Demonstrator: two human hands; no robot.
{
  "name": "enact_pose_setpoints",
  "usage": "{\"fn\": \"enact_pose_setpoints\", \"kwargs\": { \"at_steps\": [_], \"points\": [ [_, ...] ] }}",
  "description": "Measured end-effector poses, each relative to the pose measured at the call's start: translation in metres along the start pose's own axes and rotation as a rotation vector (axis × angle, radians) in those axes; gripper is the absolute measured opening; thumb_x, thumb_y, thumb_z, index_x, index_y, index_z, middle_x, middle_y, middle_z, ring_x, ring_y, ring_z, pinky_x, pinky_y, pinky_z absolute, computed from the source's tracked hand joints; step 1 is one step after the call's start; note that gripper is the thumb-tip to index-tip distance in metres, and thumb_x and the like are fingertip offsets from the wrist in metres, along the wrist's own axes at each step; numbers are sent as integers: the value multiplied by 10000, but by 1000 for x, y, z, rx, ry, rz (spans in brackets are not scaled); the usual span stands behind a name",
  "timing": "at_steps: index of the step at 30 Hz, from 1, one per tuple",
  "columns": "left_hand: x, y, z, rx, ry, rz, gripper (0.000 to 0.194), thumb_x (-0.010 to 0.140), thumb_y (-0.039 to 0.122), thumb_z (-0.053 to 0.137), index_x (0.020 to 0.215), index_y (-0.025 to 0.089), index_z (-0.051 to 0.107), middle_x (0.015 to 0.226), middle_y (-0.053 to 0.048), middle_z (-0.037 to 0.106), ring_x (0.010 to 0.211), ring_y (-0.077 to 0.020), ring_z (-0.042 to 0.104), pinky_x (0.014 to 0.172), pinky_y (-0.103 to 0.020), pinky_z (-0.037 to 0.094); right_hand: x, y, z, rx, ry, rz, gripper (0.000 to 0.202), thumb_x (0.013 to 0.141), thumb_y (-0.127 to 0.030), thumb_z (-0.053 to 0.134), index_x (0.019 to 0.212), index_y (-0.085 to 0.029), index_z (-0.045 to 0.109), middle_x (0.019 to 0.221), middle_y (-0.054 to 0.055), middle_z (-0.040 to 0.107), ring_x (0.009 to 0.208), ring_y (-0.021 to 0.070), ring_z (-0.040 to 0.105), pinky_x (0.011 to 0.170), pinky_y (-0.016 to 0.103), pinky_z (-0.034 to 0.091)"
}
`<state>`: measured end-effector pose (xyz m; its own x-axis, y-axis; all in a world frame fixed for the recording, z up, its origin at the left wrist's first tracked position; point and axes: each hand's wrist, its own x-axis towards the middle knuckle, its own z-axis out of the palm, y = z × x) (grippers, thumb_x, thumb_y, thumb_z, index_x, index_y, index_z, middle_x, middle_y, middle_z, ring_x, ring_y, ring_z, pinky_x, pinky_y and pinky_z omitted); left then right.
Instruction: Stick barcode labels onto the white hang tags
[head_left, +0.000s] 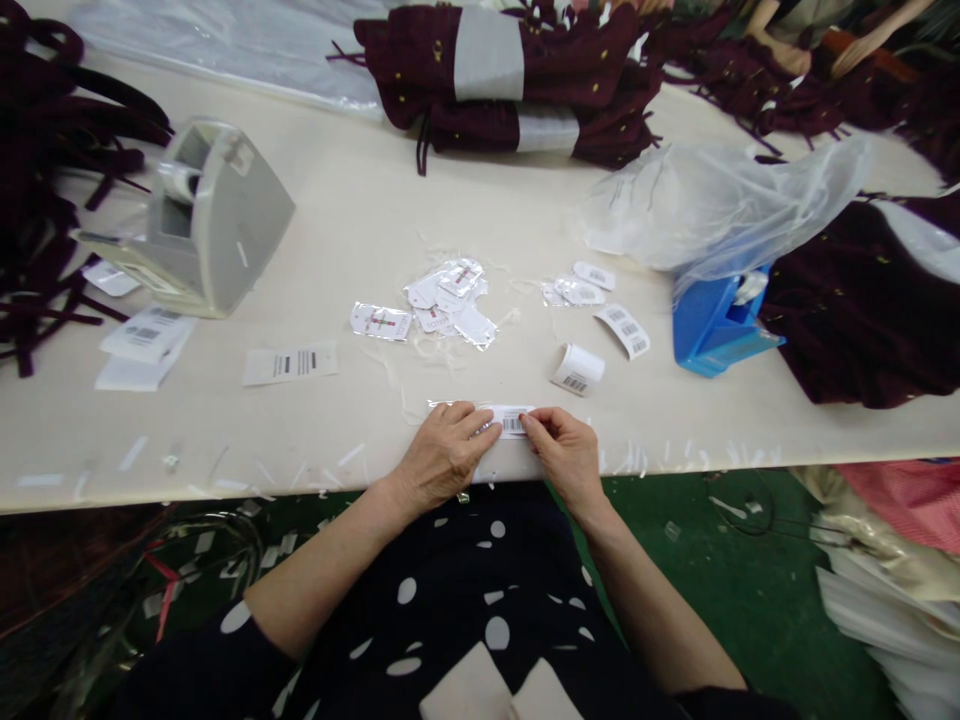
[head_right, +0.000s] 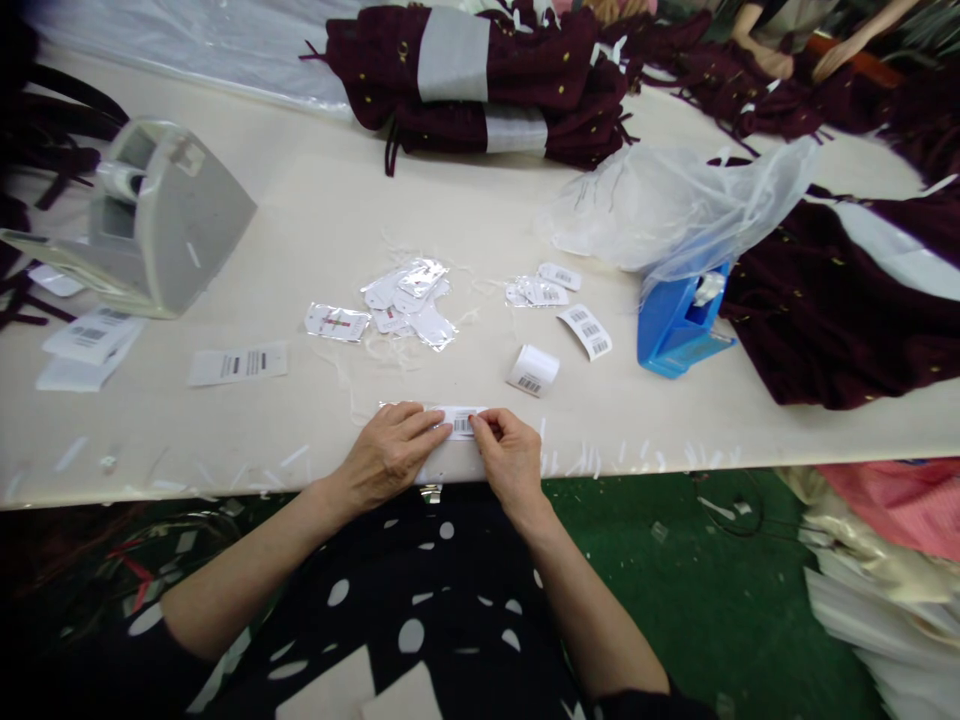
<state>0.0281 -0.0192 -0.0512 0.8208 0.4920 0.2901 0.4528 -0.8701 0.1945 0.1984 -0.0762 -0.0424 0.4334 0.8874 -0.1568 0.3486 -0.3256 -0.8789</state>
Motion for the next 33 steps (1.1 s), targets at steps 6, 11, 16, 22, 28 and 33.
{"fn": "enact_pose_setpoints", "kwargs": {
  "at_steps": [6, 11, 16, 22, 28, 33],
  "points": [
    [4, 2, -2, 31, -56, 3, 220, 850, 169, 420, 1016, 164, 565, 962, -72, 589, 879, -213, 460, 690, -337, 366, -1, -6, 1, -298, 16, -112, 201, 780, -349, 507, 733, -183, 611, 629, 6, 633, 553, 127, 559, 568, 235, 416],
    [4, 2, -2, 15, -63, -4, 223, 846, 156, 423, 1017, 169, 565, 968, -70, 585, 875, -204, 453, 700, -338, 359, 1, -10, 0, -586, 41, -129, 151, 771, -322, 529, 794, -182, 583, 588, -1, 611, 542, 149, 569, 553, 248, 396],
    [3, 2, -1, 13, -60, -10, 221, 839, 153, 435, 1015, 174, 567, 950, -72, 582, 891, -208, 450, 712, -342, 358, -9, -5, -1, -693, 149, -419, 200, 843, -284, 458, 919, -152, 587, 737, 62, 654, 700, 178, 602, 642, 284, 438],
    [3, 3, -3, -13, -62, -17, 195, 852, 209, 430, 980, 168, 571, 939, -72, 579, 880, -211, 455, 711, -346, 361, -32, 11, 8, -765, 29, -763, 335, 867, -242, 448, 1181, -154, 524, 1202, 116, 578, 1162, 236, 469, 1000, 450, 295],
    [4, 3, -5, -20, -60, -26, 190, 849, 195, 426, 966, 177, 574, 919, -72, 581, 871, -209, 458, 705, -346, 362, -32, 13, 10, -842, 57, -701, 391, 872, -279, 438, 1239, -153, 481, 1272, 112, 523, 1278, 288, 326, 1040, 571, 157],
    [3, 2, -1, -47, -46, -36, 205, 859, 212, 421, 971, 180, 590, 927, -67, 597, 864, -204, 470, 728, -348, 379, -30, 12, 5, -832, -34, -750, 385, 881, -273, 418, 1245, -158, 474, 1281, 85, 520, 1273, 276, 333, 1053, 564, 136]
  ]
}}
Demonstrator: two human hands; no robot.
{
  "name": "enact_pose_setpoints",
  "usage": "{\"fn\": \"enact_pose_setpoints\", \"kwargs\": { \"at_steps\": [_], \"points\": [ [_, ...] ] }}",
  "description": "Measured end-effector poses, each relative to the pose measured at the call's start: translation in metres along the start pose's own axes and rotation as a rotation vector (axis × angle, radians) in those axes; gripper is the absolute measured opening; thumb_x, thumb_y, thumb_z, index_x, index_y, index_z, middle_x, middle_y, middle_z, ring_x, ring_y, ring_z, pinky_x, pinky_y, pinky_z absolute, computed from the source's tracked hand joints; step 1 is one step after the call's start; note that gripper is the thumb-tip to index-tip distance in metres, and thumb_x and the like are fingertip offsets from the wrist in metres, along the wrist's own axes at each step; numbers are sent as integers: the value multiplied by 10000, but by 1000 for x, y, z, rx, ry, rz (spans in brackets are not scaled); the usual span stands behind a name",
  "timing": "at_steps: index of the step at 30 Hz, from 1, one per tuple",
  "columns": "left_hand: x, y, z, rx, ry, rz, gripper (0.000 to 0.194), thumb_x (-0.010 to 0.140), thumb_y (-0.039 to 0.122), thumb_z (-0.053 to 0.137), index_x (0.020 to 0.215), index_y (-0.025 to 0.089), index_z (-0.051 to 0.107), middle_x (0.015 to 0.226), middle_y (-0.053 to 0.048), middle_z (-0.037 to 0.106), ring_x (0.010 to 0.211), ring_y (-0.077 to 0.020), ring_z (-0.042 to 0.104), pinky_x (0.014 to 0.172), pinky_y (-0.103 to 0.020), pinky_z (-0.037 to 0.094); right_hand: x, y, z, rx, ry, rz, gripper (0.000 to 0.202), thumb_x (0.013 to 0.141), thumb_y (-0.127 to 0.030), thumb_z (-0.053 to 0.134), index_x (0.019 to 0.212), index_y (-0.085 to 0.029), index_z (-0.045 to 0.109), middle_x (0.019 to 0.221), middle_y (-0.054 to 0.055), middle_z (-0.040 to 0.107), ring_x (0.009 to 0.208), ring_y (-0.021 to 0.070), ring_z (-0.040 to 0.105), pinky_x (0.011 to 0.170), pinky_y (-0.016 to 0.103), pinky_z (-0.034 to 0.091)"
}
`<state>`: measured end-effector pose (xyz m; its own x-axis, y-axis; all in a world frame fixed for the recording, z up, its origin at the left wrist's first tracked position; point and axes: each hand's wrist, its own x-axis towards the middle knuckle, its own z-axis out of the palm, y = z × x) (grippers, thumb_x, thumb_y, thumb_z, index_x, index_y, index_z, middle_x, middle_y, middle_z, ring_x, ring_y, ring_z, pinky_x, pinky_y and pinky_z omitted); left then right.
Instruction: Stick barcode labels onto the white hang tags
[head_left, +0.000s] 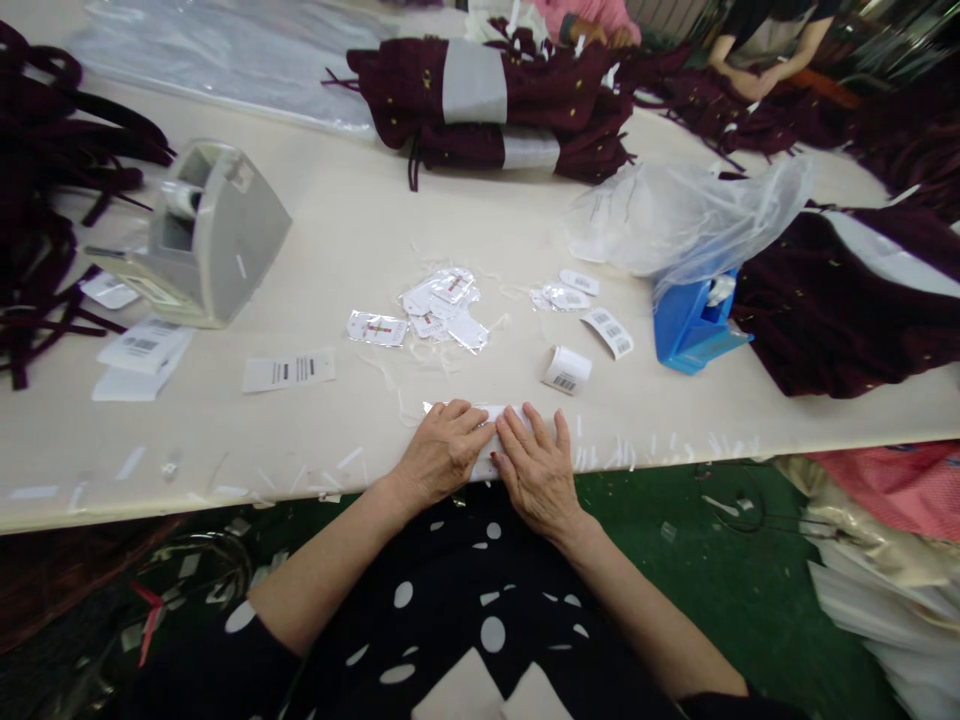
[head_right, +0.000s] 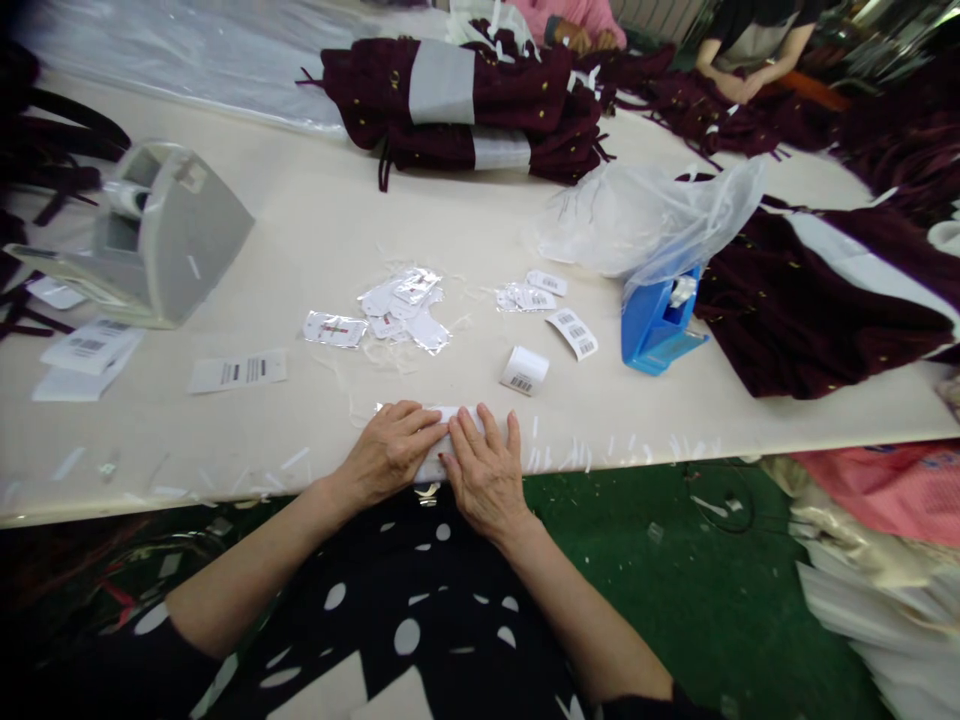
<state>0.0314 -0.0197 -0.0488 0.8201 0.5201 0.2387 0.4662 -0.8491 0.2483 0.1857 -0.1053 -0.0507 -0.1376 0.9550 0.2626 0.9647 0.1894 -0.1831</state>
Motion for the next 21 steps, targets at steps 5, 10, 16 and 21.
{"fn": "enact_pose_setpoints", "kwargs": {
  "at_steps": [5, 10, 16, 21],
  "points": [
    [-1, -5, -3, -117, 100, 2, 212, 868, 189, 411, 990, 171, 583, 966, -64, 611, 887, -181, 504, 764, -323, 406, -9, 17, -5, -2, 80, 78, 335, 876, -258, 435, 1183, -156, 523, 1195, 77, 589, 1186, 243, 439, 1043, 495, 212],
    [-5, -9, -18, -97, 181, -154, 325, 820, 300, 513, 1097, 132, 524, 1087, -127, 550, 1016, -241, 473, 842, -386, 393, -13, 13, 4, -29, 133, 188, 373, 866, -280, 440, 1207, -140, 500, 1221, 136, 551, 1193, 258, 426, 1011, 484, 258],
    [-2, -11, -18, -35, 35, -238, 462, 711, 437, 622, 1044, 124, 550, 1036, -126, 543, 978, -274, 455, 808, -419, 374, -13, 6, 11, -39, 164, 209, 371, 864, -282, 437, 1196, -127, 503, 1228, 156, 534, 1205, 271, 403, 1005, 492, 264],
    [2, -13, -13, -65, 27, -230, 393, 718, 439, 616, 987, 153, 582, 1023, -103, 550, 954, -256, 461, 796, -411, 364, -8, 2, 11, -43, 136, 201, 361, 870, -284, 424, 1178, -120, 517, 1234, 166, 520, 1208, 272, 394, 1006, 482, 261]
  ]
}}
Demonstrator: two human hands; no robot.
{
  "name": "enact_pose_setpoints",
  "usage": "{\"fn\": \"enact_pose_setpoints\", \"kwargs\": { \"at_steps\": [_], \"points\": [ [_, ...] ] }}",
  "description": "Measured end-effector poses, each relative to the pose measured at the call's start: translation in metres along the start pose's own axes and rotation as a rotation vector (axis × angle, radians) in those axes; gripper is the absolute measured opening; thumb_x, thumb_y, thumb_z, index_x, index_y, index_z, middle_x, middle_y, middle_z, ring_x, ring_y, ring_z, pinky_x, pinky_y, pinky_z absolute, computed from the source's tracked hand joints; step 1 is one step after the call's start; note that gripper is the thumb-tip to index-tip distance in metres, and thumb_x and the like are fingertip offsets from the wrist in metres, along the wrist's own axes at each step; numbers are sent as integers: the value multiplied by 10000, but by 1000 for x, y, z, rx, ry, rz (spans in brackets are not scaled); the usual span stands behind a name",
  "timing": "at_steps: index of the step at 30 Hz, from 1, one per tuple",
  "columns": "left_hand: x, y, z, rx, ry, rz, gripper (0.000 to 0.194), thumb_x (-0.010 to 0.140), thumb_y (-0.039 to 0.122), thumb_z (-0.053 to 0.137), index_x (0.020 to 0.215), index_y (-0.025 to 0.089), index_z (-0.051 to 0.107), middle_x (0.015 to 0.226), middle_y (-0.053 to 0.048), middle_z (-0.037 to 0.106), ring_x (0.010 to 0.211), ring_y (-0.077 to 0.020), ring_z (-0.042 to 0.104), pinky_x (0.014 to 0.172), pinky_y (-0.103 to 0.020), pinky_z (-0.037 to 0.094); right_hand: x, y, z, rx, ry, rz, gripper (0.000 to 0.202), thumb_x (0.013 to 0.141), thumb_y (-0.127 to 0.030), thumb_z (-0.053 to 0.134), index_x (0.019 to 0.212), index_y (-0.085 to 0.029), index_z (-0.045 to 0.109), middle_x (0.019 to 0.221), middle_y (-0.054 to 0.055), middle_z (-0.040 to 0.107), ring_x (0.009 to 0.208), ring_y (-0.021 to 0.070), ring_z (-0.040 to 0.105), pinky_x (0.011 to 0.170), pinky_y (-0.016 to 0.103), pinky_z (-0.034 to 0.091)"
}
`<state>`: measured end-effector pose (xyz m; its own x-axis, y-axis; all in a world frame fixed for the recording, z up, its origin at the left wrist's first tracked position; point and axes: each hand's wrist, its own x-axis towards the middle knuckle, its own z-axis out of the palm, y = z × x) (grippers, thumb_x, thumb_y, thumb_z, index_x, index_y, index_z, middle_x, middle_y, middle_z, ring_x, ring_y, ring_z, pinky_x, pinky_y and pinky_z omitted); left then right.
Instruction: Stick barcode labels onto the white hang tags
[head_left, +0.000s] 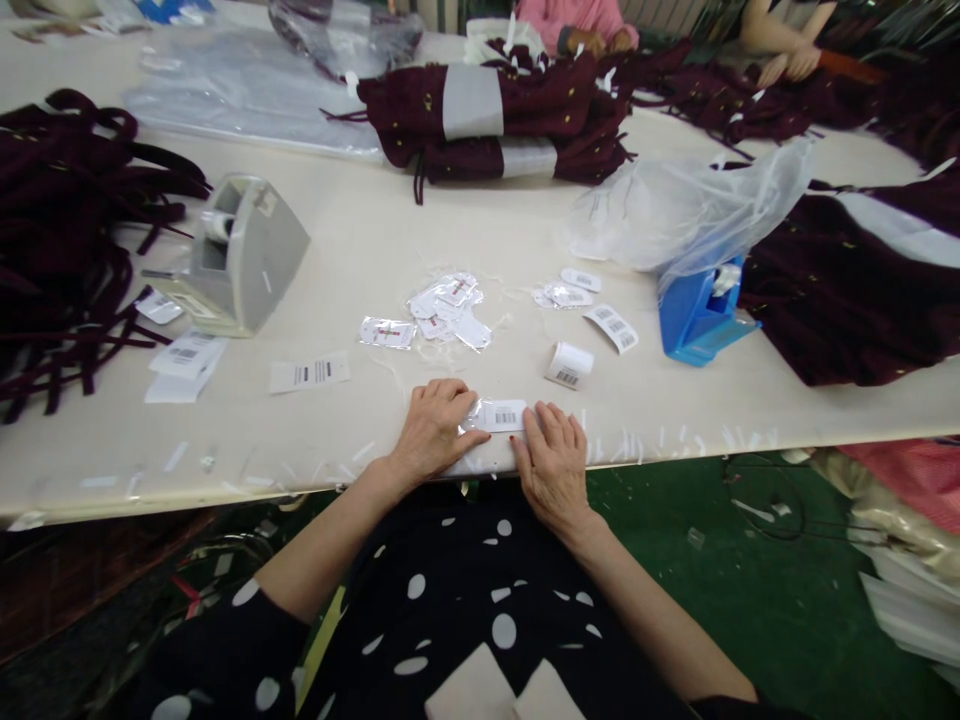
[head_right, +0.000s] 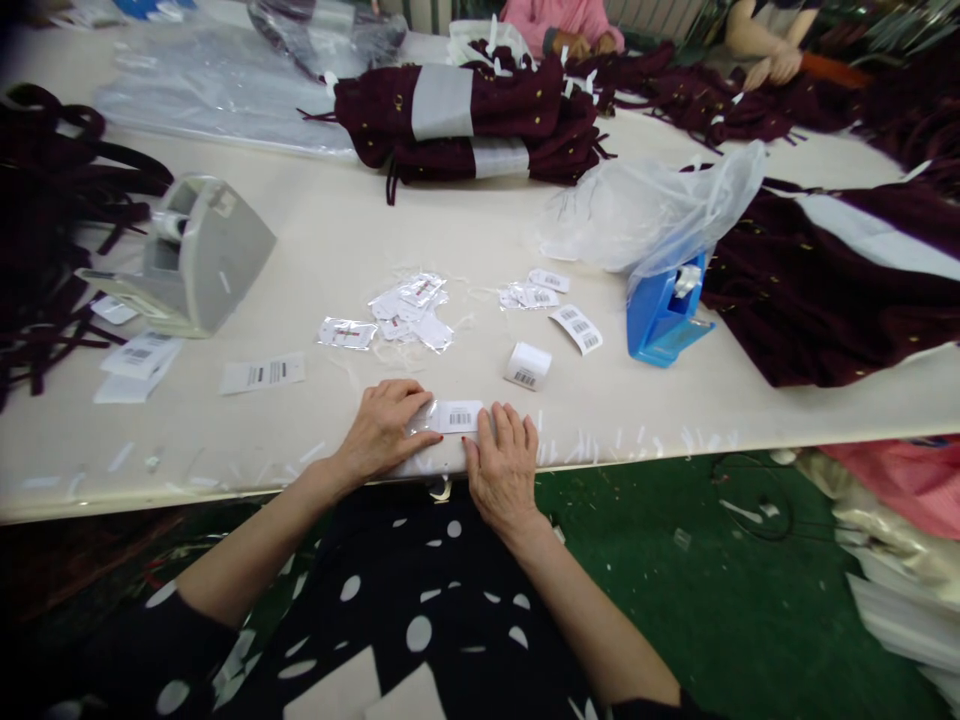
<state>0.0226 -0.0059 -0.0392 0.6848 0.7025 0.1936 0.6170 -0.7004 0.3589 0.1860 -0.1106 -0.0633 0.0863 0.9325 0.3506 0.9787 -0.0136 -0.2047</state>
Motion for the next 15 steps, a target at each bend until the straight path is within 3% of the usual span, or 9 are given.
{"fn": "enact_pose_setpoints", "kwargs": {
  "at_steps": [8, 15],
  "points": [
    [0, -1, 0, -29, -17, -23, 410, 714, 462, 610, 991, 161, 585, 1038, -91, 551, 979, -249, 465, 811, -406, 372, 10, -16, 2, 67, -77, -60, 352, 875, -293, 417, 1185, -166, 527, 1266, 138, 499, 1217, 268, 375, 1022, 490, 221],
    [14, -8, -18, -23, -162, -158, 251, 693, 352, 609, 860, 170, 564, 895, -55, 555, 871, -222, 504, 752, -370, 413, 8, -11, 5, 125, -32, -53, 374, 877, -282, 411, 1222, -160, 490, 1251, 129, 520, 1203, 255, 398, 1015, 472, 241]
  ]
}}
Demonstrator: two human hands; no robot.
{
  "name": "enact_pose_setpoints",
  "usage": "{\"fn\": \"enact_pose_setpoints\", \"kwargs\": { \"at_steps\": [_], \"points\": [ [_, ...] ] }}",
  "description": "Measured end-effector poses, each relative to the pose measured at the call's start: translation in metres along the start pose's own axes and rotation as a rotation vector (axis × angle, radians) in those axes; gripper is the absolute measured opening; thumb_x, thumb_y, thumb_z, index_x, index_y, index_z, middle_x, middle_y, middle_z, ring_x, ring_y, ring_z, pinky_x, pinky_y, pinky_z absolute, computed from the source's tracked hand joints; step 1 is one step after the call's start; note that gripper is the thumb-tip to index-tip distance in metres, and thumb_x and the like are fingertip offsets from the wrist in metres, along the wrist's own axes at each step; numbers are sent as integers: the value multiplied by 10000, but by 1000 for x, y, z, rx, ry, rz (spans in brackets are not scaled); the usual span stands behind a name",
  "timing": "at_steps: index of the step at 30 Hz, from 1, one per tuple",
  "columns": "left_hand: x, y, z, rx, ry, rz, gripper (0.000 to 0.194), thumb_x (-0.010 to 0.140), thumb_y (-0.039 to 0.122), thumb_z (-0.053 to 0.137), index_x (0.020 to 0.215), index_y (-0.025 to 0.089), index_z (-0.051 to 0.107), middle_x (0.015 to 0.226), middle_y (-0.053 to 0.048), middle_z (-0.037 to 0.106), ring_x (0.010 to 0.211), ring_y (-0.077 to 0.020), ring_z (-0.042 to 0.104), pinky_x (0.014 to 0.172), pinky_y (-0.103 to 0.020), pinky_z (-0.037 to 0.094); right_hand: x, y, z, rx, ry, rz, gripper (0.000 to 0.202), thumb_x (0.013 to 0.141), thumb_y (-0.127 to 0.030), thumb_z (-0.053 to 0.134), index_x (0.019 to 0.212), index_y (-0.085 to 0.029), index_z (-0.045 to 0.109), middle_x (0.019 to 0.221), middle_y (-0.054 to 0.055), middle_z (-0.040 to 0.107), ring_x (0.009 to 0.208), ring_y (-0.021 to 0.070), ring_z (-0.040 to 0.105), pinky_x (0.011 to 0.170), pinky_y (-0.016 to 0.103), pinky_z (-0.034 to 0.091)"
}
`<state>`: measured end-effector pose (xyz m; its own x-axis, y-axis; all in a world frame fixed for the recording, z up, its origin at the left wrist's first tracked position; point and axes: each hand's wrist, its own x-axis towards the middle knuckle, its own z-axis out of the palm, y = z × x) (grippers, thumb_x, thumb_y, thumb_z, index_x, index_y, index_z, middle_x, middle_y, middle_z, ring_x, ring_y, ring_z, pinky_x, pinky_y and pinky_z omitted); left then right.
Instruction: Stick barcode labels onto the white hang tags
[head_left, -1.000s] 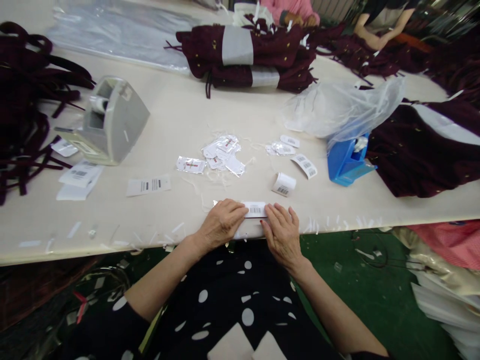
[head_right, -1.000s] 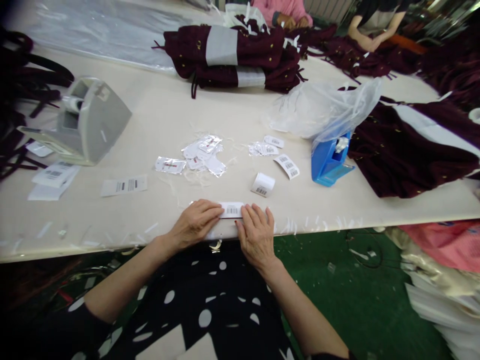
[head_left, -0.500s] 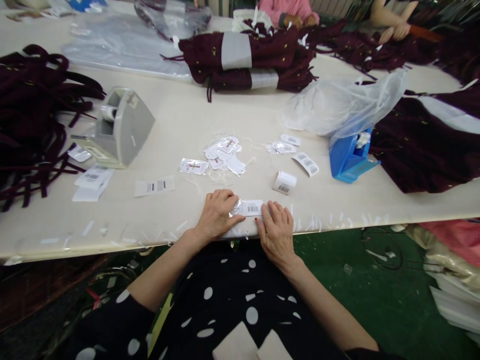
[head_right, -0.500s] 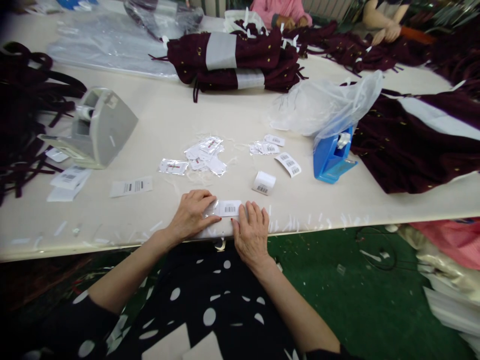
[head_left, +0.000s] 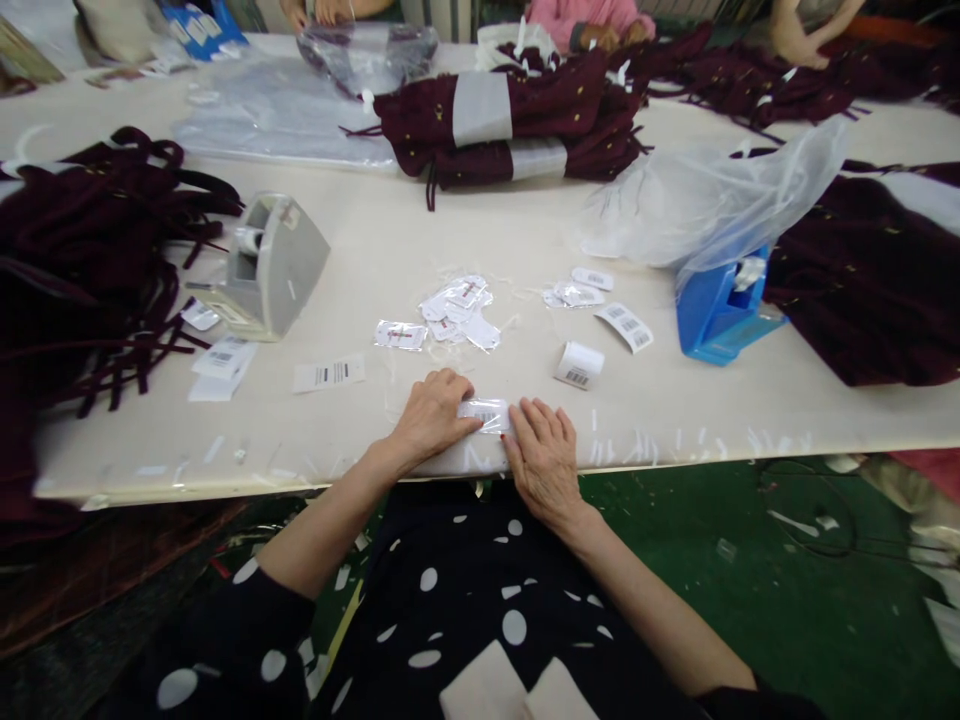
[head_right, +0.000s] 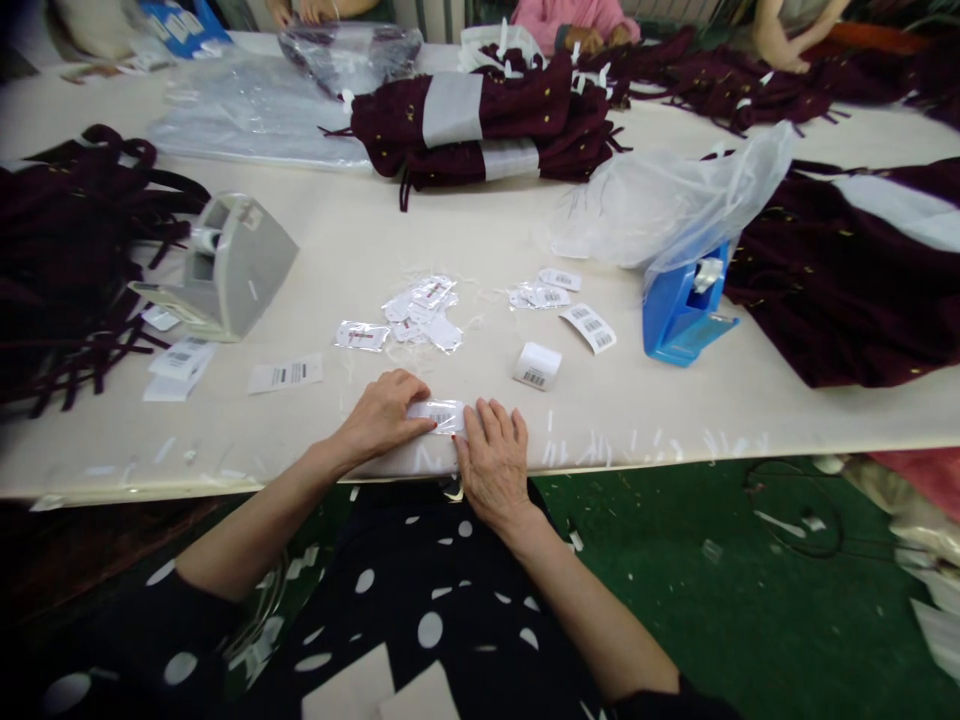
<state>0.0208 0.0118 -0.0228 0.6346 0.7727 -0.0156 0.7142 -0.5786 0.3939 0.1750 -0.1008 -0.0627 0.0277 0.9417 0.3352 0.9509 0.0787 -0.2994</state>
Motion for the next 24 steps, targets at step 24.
{"fn": "enact_pose_setpoints", "kwargs": {
  "at_steps": [24],
  "points": [
    [9, 30, -10, -823, -113, -237, 274, 548, 267, 689, 711, 167, 492, 501, 89, 478, 458, -67, 419, 442, -182, 292, 22, -3, -33, 804, 68, 312, 221, 824, -314, 492, 950, -206, 638, 929, 48, 659, 849, 162, 592, 791, 305, 461]
  ]
}}
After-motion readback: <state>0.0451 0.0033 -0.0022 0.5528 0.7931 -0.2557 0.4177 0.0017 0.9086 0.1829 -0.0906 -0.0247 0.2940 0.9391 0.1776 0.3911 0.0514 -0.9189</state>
